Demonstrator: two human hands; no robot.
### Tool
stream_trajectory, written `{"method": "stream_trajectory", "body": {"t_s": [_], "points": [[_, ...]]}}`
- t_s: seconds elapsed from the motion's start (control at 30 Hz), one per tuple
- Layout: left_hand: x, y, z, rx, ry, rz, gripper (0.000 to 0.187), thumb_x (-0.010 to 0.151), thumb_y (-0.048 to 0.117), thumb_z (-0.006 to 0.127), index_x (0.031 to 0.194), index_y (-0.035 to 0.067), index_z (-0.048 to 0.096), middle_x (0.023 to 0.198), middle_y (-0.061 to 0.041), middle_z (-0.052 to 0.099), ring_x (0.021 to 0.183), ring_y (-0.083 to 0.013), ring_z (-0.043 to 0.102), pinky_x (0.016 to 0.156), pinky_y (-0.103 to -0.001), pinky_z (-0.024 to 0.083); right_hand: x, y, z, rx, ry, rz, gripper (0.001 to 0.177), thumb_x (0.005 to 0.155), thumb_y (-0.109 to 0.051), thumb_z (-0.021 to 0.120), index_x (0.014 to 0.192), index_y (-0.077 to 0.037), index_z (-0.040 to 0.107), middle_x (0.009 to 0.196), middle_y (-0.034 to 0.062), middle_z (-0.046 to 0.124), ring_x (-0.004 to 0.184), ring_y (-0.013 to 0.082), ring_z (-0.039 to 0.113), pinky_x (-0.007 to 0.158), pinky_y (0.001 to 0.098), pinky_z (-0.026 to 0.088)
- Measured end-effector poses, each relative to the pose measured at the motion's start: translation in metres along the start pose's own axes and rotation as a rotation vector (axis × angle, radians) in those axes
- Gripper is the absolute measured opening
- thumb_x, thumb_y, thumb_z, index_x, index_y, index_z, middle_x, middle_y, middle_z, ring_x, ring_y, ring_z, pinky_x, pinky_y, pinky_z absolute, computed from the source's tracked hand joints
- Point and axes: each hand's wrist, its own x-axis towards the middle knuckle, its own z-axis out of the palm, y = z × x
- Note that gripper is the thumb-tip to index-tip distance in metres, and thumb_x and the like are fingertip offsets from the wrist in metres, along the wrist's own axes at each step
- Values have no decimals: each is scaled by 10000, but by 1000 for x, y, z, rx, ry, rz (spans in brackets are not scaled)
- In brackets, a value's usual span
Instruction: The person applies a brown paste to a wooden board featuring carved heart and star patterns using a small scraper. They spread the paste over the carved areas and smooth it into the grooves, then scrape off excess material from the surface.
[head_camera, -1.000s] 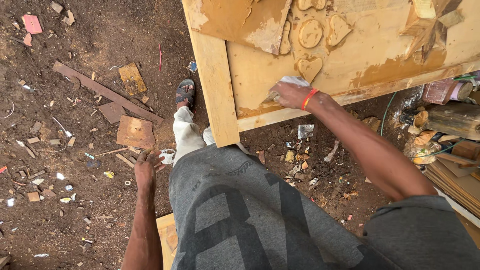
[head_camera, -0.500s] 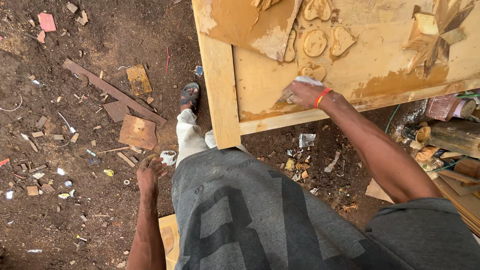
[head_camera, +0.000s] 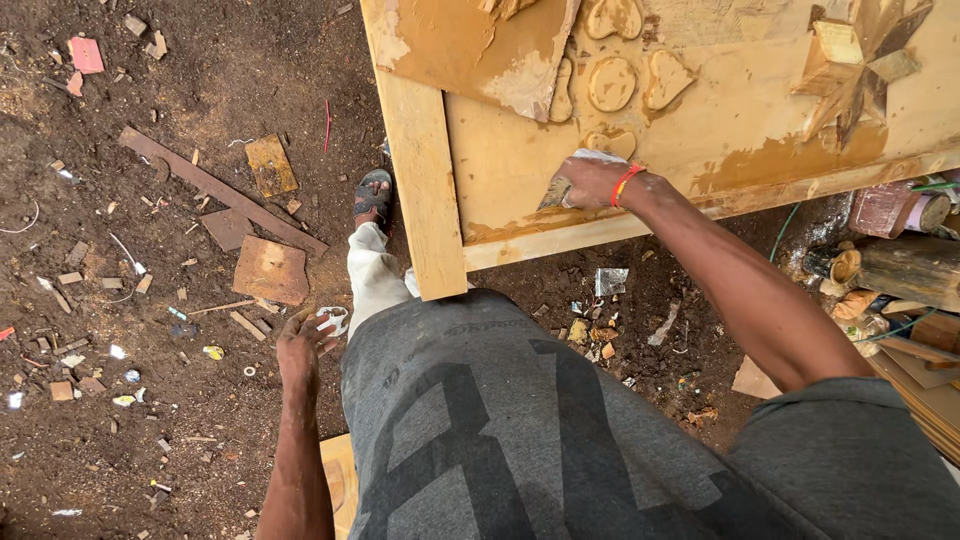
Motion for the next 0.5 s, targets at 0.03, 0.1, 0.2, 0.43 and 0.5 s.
{"method": "stream_trajectory", "body": {"t_s": [0.03,0.1,0.2,0.43,0.5], "points": [[-1,-1,0,-3,5,-6,344,1051,147,508,1363,25,587,1195,-159,716,967,-232,724,765,-349,626,1,-7,-4,12,-35,29,420,746,-80,646,1162,-29,670,905,256,698,810,383,684,739,521,537],[-1,-1,-2,-4,15,-8,342,1050,142,505,1359,26,594,1195,-160,716,961,-238,721,769,-355,623,3,-20,-14,34,-107,81,354,720,-103,685,1064,-22,697,803,251,687,719,363,661,681,525,511],[-4,-10,-4,8,16,-7,336,1059,127,493,1361,17,592,1197,-169,716,956,-245,715,775,-369,620,0,-28,-18,34,-152,72,261,746,-78,645,986,19,680,690,229,646,646,370,649,630,525,501],[-5,-21,-10,-43,20,-28,345,1051,97,473,1366,4,579,1198,-179,709,956,-241,718,763,-365,637,5,-13,-10,-1,-55,-59,241,719,-96,663,939,-5,702,697,214,633,635,372,606,604,531,479],[-6,-21,-12,-61,27,-32,349,1046,89,480,1369,-2,577,1197,-184,707,963,-247,719,768,-365,644,8,-16,-5,24,48,-137,346,645,-123,717,986,-64,728,720,189,636,636,362,593,575,530,489]]}}
